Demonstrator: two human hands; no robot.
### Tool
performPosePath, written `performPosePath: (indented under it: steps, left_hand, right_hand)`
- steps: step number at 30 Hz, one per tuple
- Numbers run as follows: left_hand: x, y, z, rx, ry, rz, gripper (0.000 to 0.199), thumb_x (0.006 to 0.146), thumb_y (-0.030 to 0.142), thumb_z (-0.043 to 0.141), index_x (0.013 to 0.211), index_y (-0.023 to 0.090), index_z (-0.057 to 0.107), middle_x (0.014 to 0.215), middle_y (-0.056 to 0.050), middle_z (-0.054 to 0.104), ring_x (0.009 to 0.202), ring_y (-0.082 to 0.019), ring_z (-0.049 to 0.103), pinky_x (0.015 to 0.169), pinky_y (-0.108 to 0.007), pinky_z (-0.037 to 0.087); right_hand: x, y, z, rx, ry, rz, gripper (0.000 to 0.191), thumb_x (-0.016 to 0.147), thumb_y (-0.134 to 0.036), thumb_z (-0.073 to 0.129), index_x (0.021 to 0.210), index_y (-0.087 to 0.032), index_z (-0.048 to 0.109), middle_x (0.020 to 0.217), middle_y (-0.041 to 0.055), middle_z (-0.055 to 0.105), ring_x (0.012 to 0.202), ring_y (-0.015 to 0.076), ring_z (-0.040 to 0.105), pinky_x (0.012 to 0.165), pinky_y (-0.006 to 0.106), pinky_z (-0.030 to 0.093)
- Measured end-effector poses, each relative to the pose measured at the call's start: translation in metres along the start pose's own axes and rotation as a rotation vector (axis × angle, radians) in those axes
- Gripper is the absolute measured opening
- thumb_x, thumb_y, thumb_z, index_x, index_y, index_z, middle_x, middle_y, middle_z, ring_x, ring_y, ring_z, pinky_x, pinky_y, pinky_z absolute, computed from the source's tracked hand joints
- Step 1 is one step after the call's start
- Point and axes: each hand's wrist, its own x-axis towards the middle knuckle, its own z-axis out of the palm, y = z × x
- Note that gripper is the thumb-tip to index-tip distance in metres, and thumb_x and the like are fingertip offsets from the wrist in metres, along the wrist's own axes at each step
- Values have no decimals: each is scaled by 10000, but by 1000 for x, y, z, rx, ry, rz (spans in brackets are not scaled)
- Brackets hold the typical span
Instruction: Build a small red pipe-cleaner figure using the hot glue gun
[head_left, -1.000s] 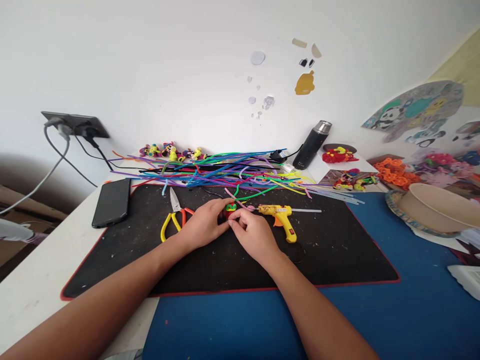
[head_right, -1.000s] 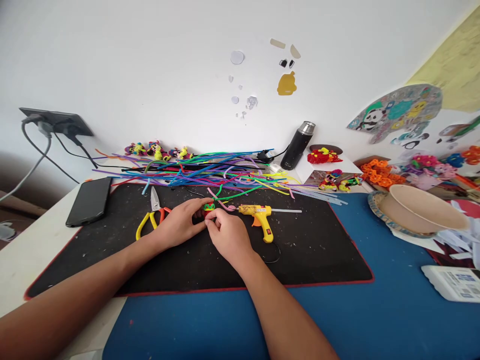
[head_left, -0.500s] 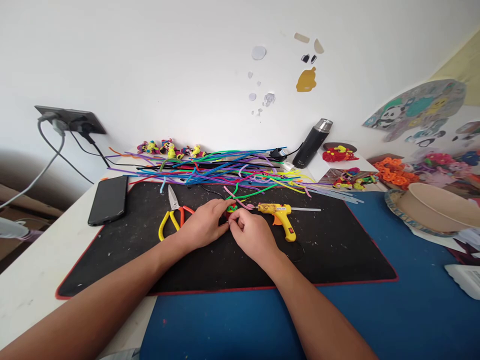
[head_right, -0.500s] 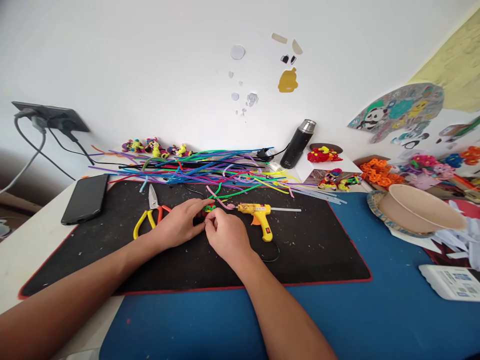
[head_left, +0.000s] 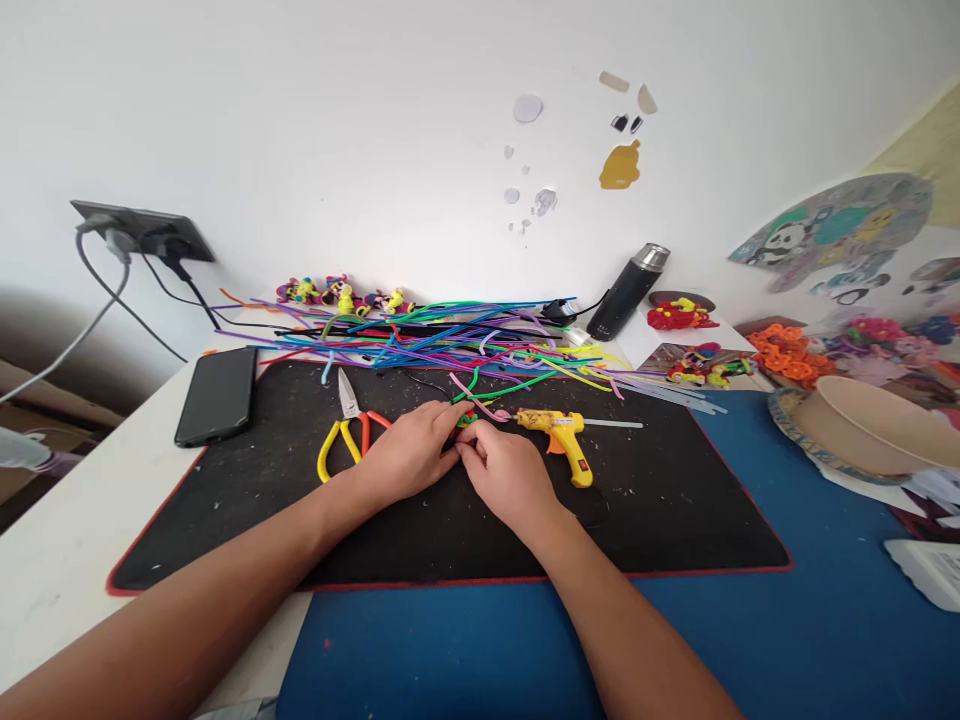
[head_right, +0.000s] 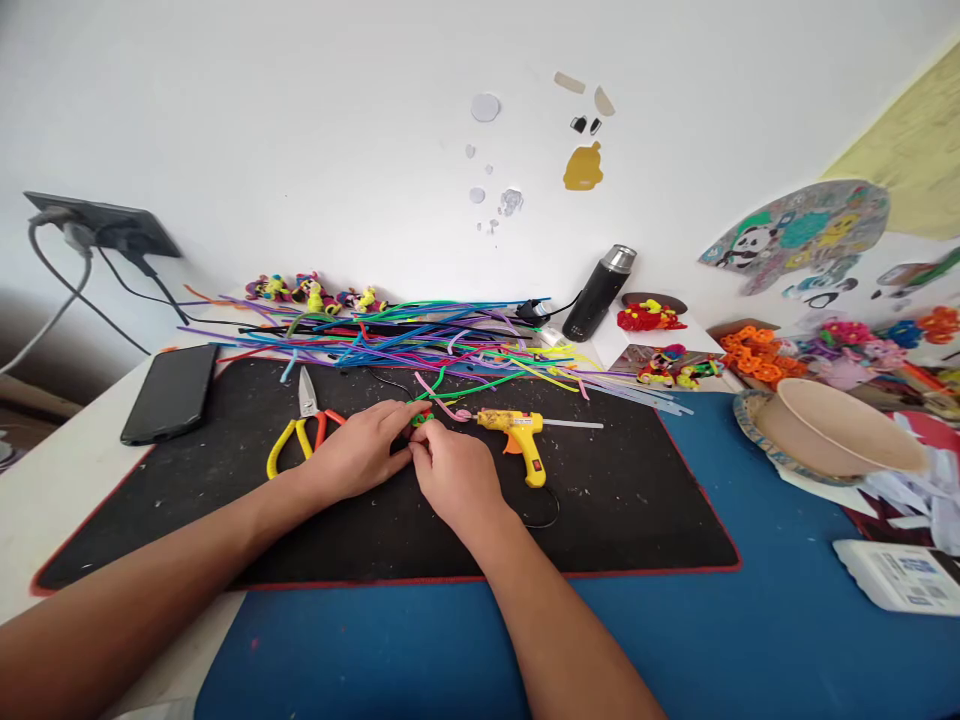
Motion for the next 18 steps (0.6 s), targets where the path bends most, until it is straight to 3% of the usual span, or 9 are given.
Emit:
performPosePath:
  steps: [9,18]
  left_hand:
    - [2,3,-3,1,-30,-26,539,934,166,598,1471,143,560,1154,-157,734,1102,-329,701,948,-467,587]
    - [3,-2,-3,-87,-2,-87,502,922,209,654,1421,184,615,1110,-124,747,1077,-313,714,958,-430,572]
  right_hand:
    - [1,-2,4,-28,26,12,91,994,-182,636,972,-195,723,651,-20,632,619,176,591,602,305,267]
    - [0,7,6,98,131,-13,111,954,-187,615,910,-198,716,586,-50,524,555,155,506,601,290,299]
